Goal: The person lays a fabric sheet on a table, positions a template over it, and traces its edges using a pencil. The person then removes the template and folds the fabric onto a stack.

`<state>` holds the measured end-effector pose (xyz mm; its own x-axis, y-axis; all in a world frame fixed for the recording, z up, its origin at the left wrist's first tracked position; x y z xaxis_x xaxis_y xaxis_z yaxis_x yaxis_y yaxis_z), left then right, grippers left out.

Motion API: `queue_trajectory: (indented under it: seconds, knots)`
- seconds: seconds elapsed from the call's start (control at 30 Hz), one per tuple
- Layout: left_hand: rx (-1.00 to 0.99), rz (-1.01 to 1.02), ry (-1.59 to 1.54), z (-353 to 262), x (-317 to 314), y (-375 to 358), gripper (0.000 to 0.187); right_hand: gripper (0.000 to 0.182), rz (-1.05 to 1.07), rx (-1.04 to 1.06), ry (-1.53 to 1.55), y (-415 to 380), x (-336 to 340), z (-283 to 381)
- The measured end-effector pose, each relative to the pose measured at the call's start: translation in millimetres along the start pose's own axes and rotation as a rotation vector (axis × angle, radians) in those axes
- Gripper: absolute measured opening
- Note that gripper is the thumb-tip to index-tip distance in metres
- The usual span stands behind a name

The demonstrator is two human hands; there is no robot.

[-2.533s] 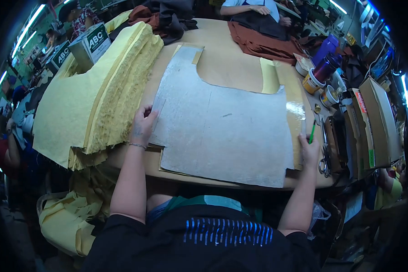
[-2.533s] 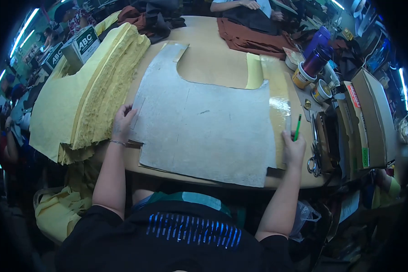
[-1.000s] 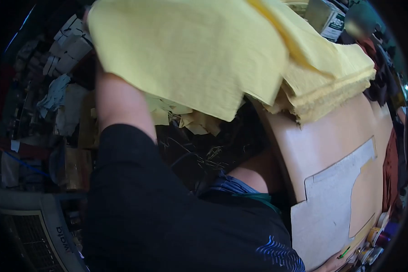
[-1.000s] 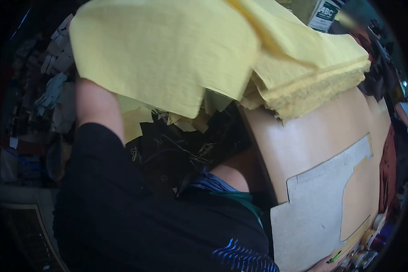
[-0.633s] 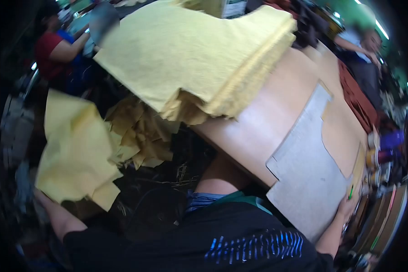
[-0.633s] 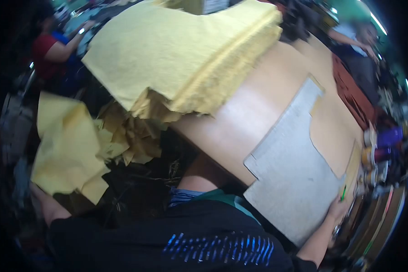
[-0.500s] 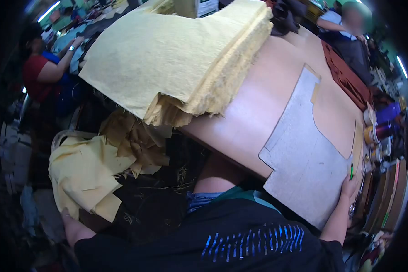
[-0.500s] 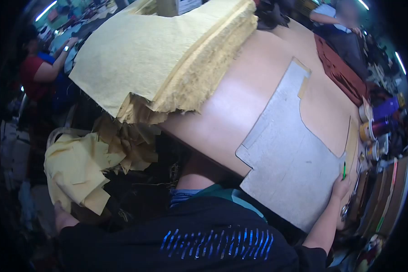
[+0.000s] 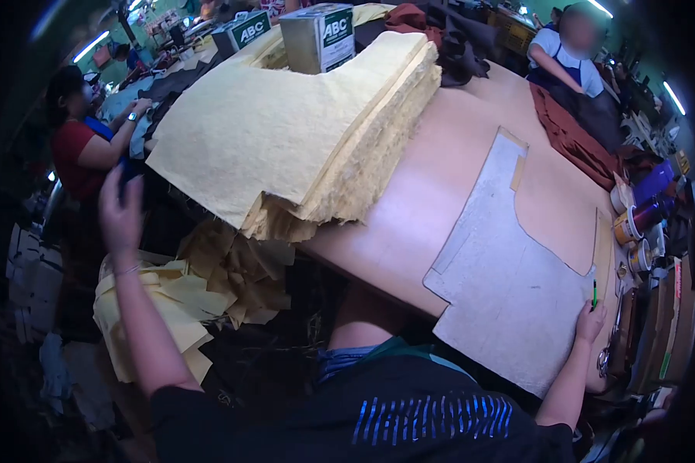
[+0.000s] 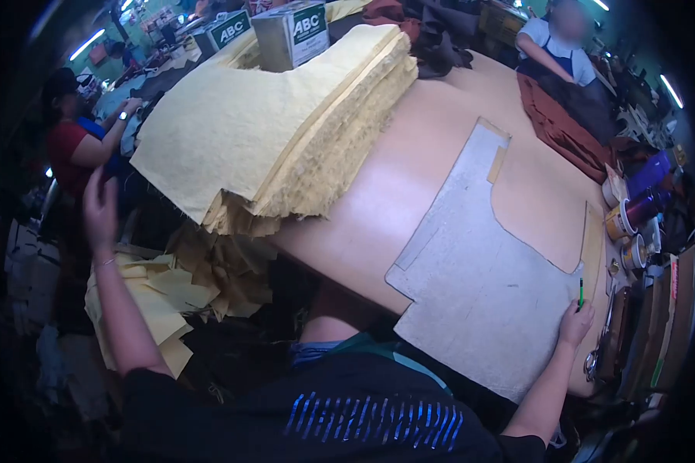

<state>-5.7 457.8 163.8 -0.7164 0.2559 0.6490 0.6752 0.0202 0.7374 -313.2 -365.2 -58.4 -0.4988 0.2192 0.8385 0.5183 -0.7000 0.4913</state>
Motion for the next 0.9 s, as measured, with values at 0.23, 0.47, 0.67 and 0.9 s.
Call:
queue_trajectory:
  seconds: [0.23, 0.47, 0.67, 0.9]
  knots:
    - [-0.376, 0.671, 0.172, -265, -209, -9, 0.071, 0.017, -0.013, -0.018, 0.087, -4, 5, 2]
    - [-0.412, 0.549, -0.052, -280, -241, 23, 0.041, 0.019, -0.013, -0.04, 0.131, -5, 10, 5]
    - [-0.296, 0.334, -0.249, -269, -206, 29, 0.025, 0.021, -0.01, -0.024, 0.139, -7, 6, 3]
    - [0.352, 0.509, -1.109, -210, -236, 26, 0.021, 0.021, 0.043, -0.053, 0.167, -8, 5, 3]
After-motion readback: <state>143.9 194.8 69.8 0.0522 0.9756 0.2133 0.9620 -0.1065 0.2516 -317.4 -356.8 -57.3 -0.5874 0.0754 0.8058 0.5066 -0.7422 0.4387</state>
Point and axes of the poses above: each hand's wrist, its own y-axis towards the middle knuckle, its own x-axis out of the back of the hand, z = x × y, the point moved 10 cm from there along y, towards the middle knuckle, and after that the axes turned 7 degrees about y, right-handed, at the moved point
